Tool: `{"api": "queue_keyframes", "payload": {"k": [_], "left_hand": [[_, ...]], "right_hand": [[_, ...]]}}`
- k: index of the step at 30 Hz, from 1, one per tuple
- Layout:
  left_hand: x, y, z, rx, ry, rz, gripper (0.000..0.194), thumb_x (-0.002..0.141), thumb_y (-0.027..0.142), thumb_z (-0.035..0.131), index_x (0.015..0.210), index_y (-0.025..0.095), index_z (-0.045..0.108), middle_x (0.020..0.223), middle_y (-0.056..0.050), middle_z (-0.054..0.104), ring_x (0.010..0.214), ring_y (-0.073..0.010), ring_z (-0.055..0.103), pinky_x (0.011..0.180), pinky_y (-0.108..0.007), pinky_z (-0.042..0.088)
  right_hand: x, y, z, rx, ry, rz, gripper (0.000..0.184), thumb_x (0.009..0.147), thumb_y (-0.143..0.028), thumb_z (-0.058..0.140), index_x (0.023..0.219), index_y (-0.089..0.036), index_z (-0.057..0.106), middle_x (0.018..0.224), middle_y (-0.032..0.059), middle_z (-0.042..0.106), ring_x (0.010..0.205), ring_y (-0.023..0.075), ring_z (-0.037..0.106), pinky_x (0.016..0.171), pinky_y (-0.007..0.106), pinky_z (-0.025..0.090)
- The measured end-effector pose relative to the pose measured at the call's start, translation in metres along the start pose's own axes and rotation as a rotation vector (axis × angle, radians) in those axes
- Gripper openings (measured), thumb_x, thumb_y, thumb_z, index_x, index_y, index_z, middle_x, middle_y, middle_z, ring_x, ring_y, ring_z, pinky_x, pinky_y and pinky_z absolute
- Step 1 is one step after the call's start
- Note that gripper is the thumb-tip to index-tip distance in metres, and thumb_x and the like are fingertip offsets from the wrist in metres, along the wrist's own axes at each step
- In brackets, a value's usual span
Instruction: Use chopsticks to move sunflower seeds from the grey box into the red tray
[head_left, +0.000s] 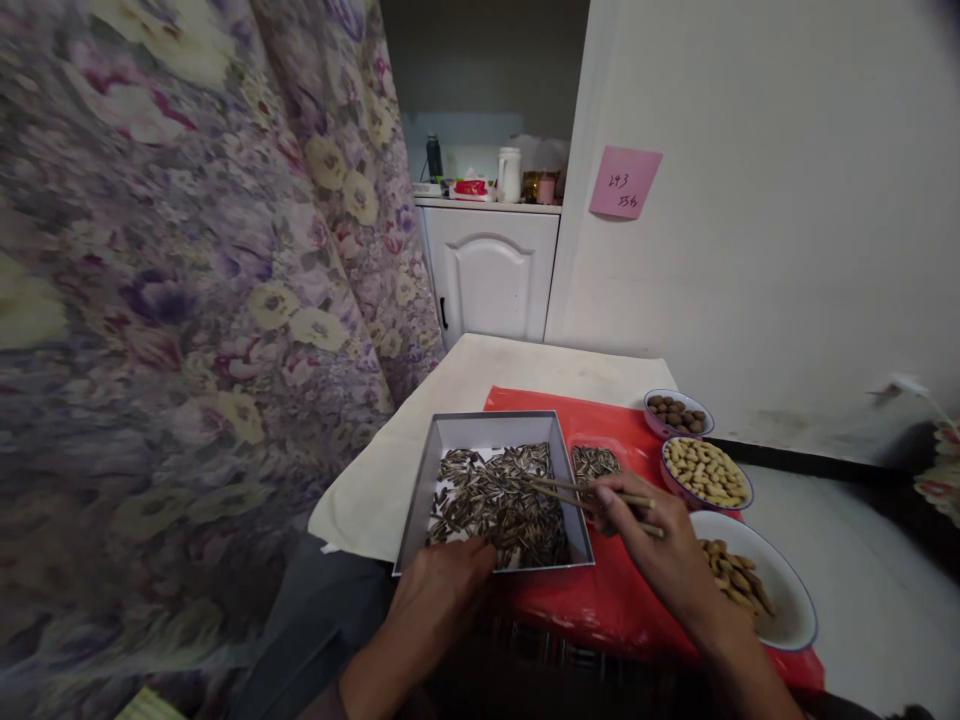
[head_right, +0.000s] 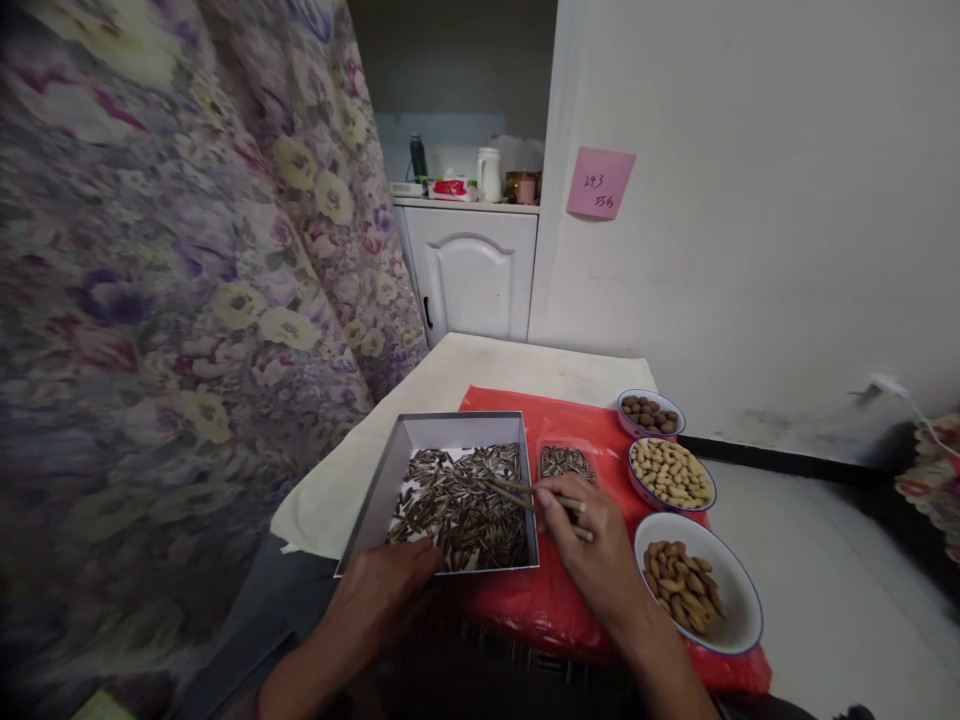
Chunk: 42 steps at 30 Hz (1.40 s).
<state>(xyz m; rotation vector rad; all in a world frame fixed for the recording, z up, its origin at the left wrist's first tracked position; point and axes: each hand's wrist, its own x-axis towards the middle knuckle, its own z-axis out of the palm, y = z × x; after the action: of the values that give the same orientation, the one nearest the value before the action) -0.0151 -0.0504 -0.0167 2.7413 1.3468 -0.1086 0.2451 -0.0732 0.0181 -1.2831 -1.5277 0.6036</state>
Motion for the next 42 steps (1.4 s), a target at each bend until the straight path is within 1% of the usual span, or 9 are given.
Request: {"api": "queue_keyframes", "payload": {"k": [2, 5, 12, 17, 22, 28, 33, 39, 42], "left_hand": [[0.0, 0.0, 0.001, -0.001, 0.004, 0.001, 0.011, 0.087, 0.015, 0.049, 0.089, 0.02, 0.058, 0.09, -0.003, 0.067, 0.079, -0.0189, 0.066, 0.065, -0.027, 0.049], [0.0, 0.0, 0.0, 0.003, -0.011, 0.002, 0.011, 0.087, 0.016, 0.048, 0.091, 0.02, 0.057, 0.092, -0.003, 0.067, 0.08, -0.0191, 0.066, 0.066, -0.028, 0.049], [0.0, 0.0, 0.0, 0.004, -0.005, 0.012, 0.011, 0.087, 0.017, 0.047, 0.09, 0.021, 0.056, 0.09, -0.003, 0.067, 0.08, -0.0204, 0.066, 0.065, -0.03, 0.049], [0.0, 0.0, 0.0, -0.002, -0.006, 0.008, 0.009, 0.087, 0.017, 0.049, 0.089, 0.021, 0.057, 0.089, -0.003, 0.067, 0.078, -0.0191, 0.066, 0.064, -0.028, 0.048], [0.0, 0.001, 0.0, -0.002, 0.004, 0.009, 0.012, 0.087, 0.016, 0.047, 0.091, 0.021, 0.057, 0.09, -0.003, 0.067, 0.078, -0.0192, 0.066, 0.063, -0.028, 0.047], [0.0, -0.002, 0.006, -0.022, 0.031, 0.009, 0.01, 0.085, 0.016, 0.051, 0.089, 0.02, 0.058, 0.088, -0.003, 0.067, 0.077, -0.0185, 0.065, 0.062, -0.027, 0.045], [-0.002, -0.001, 0.001, -0.029, 0.011, 0.014, 0.009, 0.086, 0.015, 0.05, 0.089, 0.02, 0.057, 0.09, -0.003, 0.067, 0.079, -0.0189, 0.065, 0.063, -0.028, 0.045], [-0.003, 0.0, -0.001, -0.023, 0.004, 0.006, 0.01, 0.087, 0.015, 0.049, 0.09, 0.021, 0.056, 0.089, -0.003, 0.066, 0.079, -0.0182, 0.065, 0.066, -0.027, 0.047], [-0.002, 0.0, 0.001, -0.023, 0.015, 0.006, 0.008, 0.087, 0.015, 0.05, 0.089, 0.02, 0.056, 0.089, -0.003, 0.066, 0.079, -0.0179, 0.065, 0.066, -0.027, 0.047]], "right_hand": [[0.002, 0.005, 0.012, -0.024, -0.029, -0.035, 0.027, 0.096, -0.038, 0.053, 0.094, -0.018, 0.072, 0.084, 0.0085, 0.07, 0.073, 0.0202, 0.068, 0.058, 0.027, 0.057], [0.003, 0.012, 0.02, -0.05, -0.039, -0.056, 0.027, 0.096, -0.037, 0.052, 0.094, -0.018, 0.072, 0.083, 0.0076, 0.069, 0.072, 0.0194, 0.067, 0.057, 0.026, 0.056], [0.003, 0.021, 0.025, -0.028, -0.06, -0.016, 0.027, 0.096, -0.039, 0.051, 0.094, -0.018, 0.07, 0.082, 0.0054, 0.066, 0.066, 0.0171, 0.066, 0.056, 0.026, 0.055], [0.003, 0.022, 0.029, 0.003, -0.064, -0.022, 0.026, 0.096, -0.038, 0.052, 0.093, -0.018, 0.069, 0.084, 0.0061, 0.067, 0.064, 0.0161, 0.066, 0.056, 0.026, 0.056], [0.003, 0.022, 0.029, -0.012, -0.066, -0.021, 0.027, 0.096, -0.038, 0.052, 0.091, -0.019, 0.069, 0.084, 0.0066, 0.069, 0.066, 0.0174, 0.067, 0.056, 0.026, 0.056], [0.003, 0.017, 0.018, 0.018, -0.044, 0.025, 0.029, 0.095, -0.041, 0.053, 0.092, -0.018, 0.07, 0.081, 0.0062, 0.069, 0.065, 0.0179, 0.067, 0.057, 0.027, 0.057], [0.003, 0.013, 0.011, 0.002, -0.023, 0.029, 0.029, 0.095, -0.041, 0.053, 0.091, -0.018, 0.07, 0.08, 0.0065, 0.069, 0.068, 0.0192, 0.067, 0.059, 0.028, 0.057], [0.003, 0.015, 0.022, 0.005, -0.044, -0.005, 0.027, 0.095, -0.04, 0.052, 0.092, -0.019, 0.07, 0.081, 0.0059, 0.068, 0.064, 0.0172, 0.066, 0.056, 0.026, 0.056], [0.002, 0.017, 0.027, 0.013, -0.048, -0.026, 0.026, 0.095, -0.039, 0.053, 0.092, -0.019, 0.07, 0.086, 0.0067, 0.068, 0.069, 0.0178, 0.067, 0.056, 0.026, 0.057]]}}
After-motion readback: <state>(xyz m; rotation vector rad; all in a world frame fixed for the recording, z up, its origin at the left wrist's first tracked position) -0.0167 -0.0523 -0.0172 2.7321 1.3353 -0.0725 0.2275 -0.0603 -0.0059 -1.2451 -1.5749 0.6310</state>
